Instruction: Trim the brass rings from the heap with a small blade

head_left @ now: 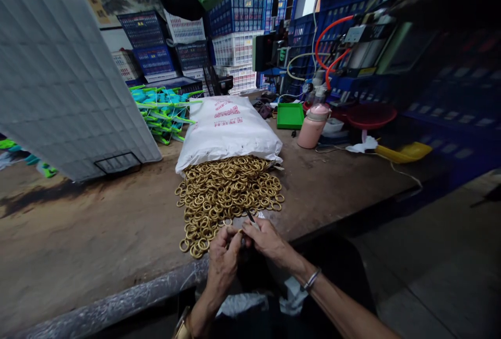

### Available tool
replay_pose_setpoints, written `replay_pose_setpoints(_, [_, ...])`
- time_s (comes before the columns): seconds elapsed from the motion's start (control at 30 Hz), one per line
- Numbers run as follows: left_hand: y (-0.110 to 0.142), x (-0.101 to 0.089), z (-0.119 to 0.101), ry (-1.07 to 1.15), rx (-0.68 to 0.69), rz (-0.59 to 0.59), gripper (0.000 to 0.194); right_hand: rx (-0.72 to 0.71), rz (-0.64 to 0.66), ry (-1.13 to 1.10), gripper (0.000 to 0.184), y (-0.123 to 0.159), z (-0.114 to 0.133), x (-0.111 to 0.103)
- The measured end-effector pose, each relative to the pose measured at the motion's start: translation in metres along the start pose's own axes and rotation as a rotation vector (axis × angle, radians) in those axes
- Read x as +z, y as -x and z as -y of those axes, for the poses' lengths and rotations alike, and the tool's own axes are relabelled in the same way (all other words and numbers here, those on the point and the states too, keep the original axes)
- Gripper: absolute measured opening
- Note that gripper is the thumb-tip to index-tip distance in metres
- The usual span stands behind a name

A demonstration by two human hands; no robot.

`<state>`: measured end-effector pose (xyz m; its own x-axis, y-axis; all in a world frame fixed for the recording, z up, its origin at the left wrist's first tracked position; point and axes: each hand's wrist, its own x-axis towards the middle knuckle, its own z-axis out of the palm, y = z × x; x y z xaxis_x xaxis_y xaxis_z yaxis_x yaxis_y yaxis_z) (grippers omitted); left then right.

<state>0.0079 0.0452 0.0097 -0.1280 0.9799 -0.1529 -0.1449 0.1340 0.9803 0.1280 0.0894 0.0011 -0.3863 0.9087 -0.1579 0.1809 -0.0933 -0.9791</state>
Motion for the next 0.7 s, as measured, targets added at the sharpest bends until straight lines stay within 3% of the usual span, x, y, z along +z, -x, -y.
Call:
replay_pose_setpoints(0.23, [0.008, -0.003, -0.001, 0.149, -0.213, 0.094, 0.034, -0.075, -0.039, 0.126, 0.018, 0.0, 0.01, 0.003])
replay_pose_setpoints(0.4, [0.013, -0.002, -0.002, 0.242, -0.205, 0.079, 0.033, -0.055, -0.028, 0.136, 0.02, 0.001, 0.01, 0.003])
replay_pose_setpoints(0.5, [0.014, -0.003, -0.001, 0.268, -0.199, 0.058, 0.032, -0.097, -0.058, 0.305, 0.021, 0.004, 0.006, 0.004])
replay_pose_setpoints(0.7, [0.014, -0.009, 0.004, 0.278, -0.194, 0.054, 0.032, -0.167, 0.041, 0.62, 0.011, 0.013, 0.004, 0.011])
